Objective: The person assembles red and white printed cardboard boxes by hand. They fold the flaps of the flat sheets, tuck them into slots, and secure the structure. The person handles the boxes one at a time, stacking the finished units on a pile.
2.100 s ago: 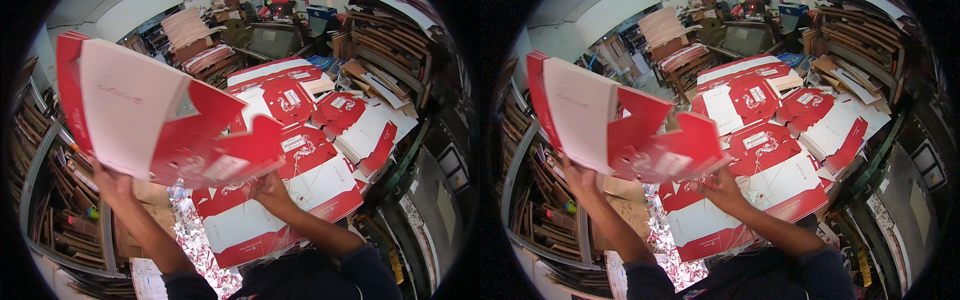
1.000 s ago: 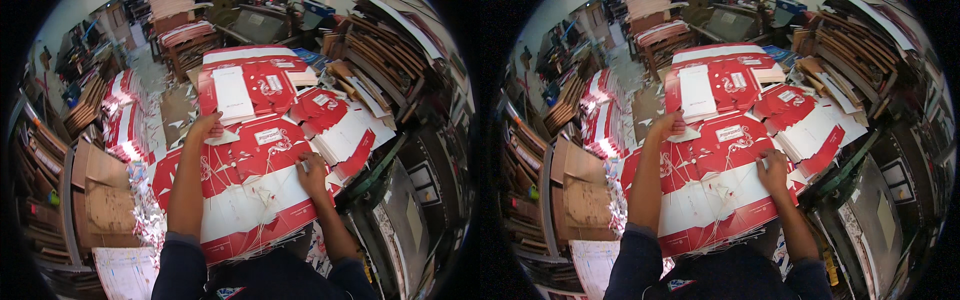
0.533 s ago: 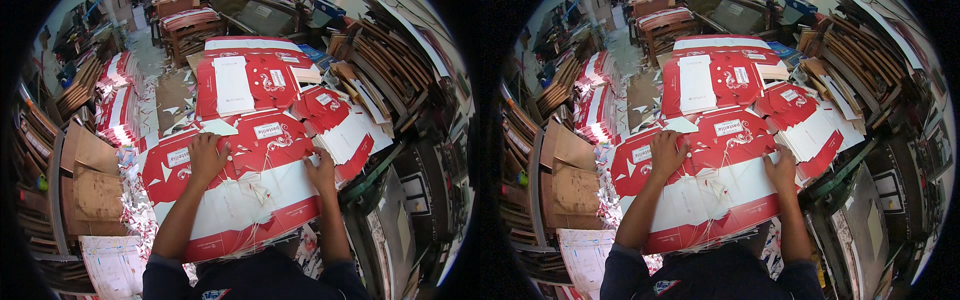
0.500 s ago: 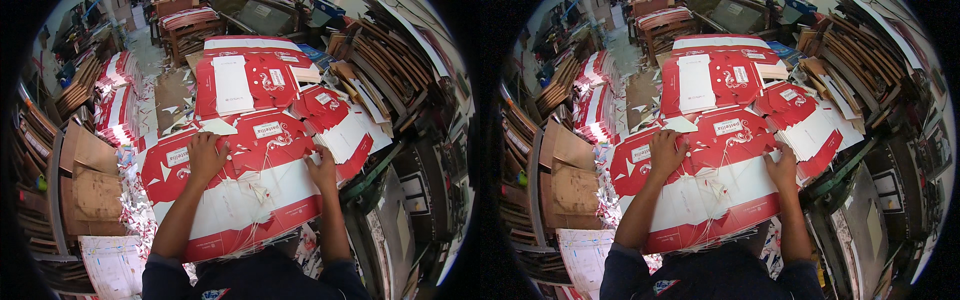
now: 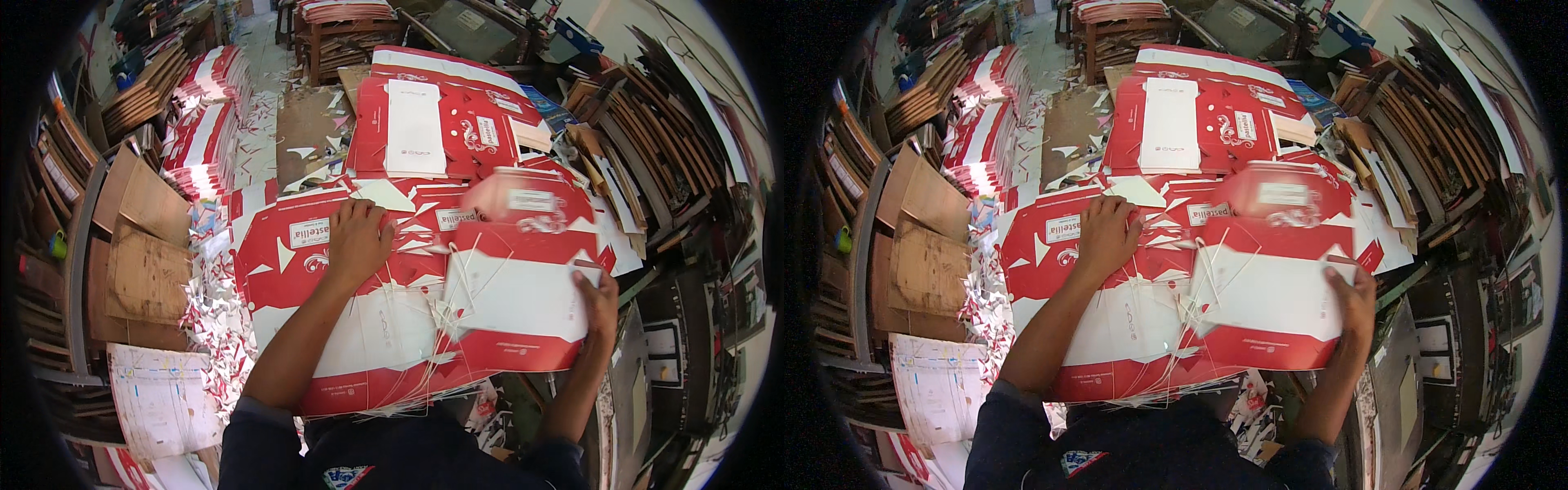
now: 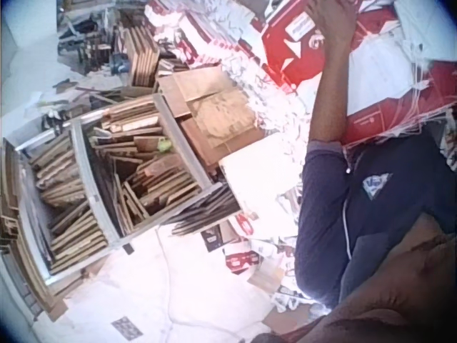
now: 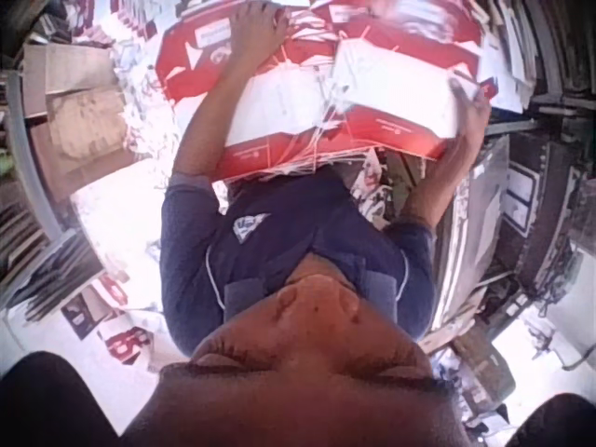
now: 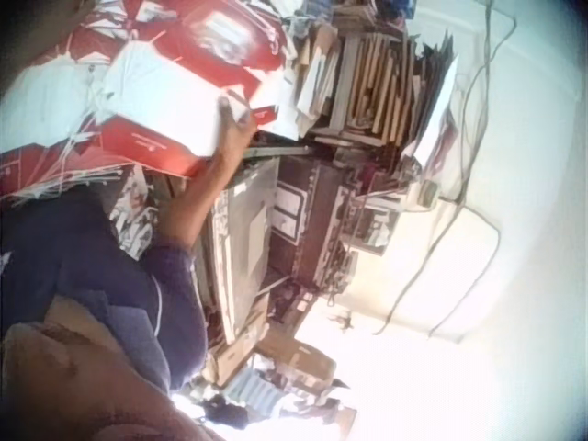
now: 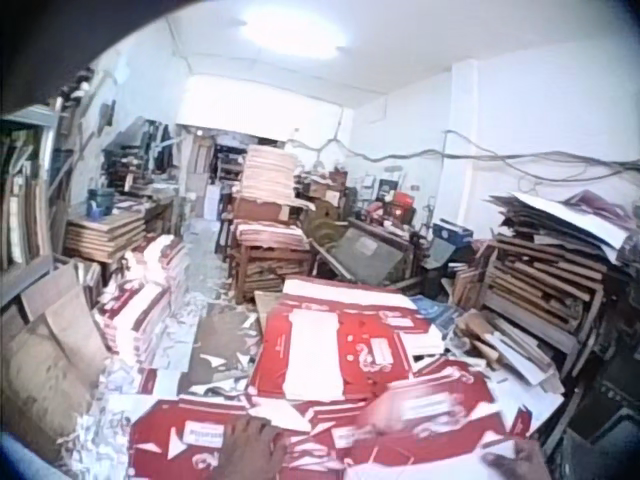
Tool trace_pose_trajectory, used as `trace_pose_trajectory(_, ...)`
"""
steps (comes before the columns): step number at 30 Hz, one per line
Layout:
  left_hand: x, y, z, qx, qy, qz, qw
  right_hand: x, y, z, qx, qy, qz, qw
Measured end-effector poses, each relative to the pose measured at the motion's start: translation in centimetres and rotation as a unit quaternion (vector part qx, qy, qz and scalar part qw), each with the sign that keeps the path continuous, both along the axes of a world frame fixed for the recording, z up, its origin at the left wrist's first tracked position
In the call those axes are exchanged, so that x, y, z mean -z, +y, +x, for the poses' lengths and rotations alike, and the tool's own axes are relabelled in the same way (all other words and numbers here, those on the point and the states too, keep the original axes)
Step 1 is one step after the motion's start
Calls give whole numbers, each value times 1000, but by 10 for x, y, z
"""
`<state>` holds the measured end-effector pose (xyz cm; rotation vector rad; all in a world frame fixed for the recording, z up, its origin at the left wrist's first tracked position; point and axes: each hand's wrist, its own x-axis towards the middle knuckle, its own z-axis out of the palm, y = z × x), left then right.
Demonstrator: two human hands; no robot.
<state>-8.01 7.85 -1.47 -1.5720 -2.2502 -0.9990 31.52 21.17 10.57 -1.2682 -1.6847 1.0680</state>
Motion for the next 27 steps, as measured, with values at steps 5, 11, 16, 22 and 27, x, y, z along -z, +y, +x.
trace_pose_trajectory(5,1,1,1,-8,7,-2,1000,-17,-4,56,62,107,121,985)
trace_pose_trajectory(11,-5,1,2,4,-34,25,999,-28,-15,74,121,183,204,954)
trace_pose_trajectory(16,-14,5,-14,18,-191,48,980,-18,-18,63,88,252,225,937)
trace_pose_trajectory(22,-93,8,42,280,-550,68,784,-4,-24,42,32,288,172,941)
trace_pose_trajectory(27,-133,7,65,369,-607,97,698,3,-31,17,11,265,155,952)
